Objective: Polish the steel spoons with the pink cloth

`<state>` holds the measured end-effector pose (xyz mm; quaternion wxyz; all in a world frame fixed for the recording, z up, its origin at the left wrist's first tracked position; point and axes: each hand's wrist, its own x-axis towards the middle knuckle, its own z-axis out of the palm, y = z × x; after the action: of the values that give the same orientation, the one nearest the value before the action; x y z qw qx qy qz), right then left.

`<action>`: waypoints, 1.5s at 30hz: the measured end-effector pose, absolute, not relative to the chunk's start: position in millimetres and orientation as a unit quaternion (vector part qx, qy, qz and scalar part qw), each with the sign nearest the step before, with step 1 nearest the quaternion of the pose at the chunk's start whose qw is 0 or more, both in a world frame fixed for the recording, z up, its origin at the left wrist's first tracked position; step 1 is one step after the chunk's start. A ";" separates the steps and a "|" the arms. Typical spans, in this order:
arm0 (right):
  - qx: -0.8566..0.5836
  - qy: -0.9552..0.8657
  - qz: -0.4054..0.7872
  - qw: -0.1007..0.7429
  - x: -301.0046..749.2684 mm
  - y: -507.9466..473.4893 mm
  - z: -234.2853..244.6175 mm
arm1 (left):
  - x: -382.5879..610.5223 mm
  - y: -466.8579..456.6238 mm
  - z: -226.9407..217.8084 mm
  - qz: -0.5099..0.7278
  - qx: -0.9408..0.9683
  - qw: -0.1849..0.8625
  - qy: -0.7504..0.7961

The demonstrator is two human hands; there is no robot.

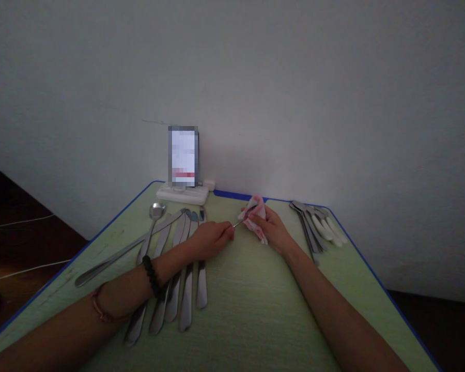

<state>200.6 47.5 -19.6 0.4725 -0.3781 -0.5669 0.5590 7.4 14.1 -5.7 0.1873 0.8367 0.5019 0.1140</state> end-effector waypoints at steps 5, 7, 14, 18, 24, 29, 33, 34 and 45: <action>-0.372 -0.556 0.575 0.472 201.5 48.3 -20.9 | 7.6 13.8 -6.6 0.109 0.840 0.176 0.502; -0.376 -0.560 0.569 0.471 201.2 49.0 -21.6 | 7.6 14.1 -7.3 0.109 0.840 0.173 0.502; -0.399 -0.585 0.526 0.471 199.9 49.3 -20.7 | 7.3 15.0 -7.6 0.113 0.841 0.174 0.499; -0.412 -0.596 0.507 0.467 199.5 48.7 -20.1 | 7.6 14.9 -7.0 0.110 0.841 0.172 0.501; -0.423 -0.589 0.504 0.469 198.5 49.0 -22.3 | 7.1 15.1 -7.7 0.106 0.843 0.172 0.499; -0.428 -0.587 0.500 0.471 198.3 49.3 -22.9 | 7.9 14.0 -4.9 0.099 0.840 0.174 0.504; -0.436 -0.590 0.493 0.468 198.0 48.3 -21.5 | 8.4 13.6 -4.1 0.101 0.841 0.173 0.502; -0.438 -0.589 0.491 0.469 197.9 48.0 -21.1 | 8.5 13.6 -4.3 0.102 0.841 0.173 0.502; -0.435 -0.598 0.481 0.471 197.1 49.4 -22.0 | 8.3 12.6 -3.1 0.091 0.844 0.163 0.502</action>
<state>197.1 49.4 -22.0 0.4709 -0.4351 -0.5977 0.4814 8.3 12.6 -3.1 0.1631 0.8443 0.5022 0.0910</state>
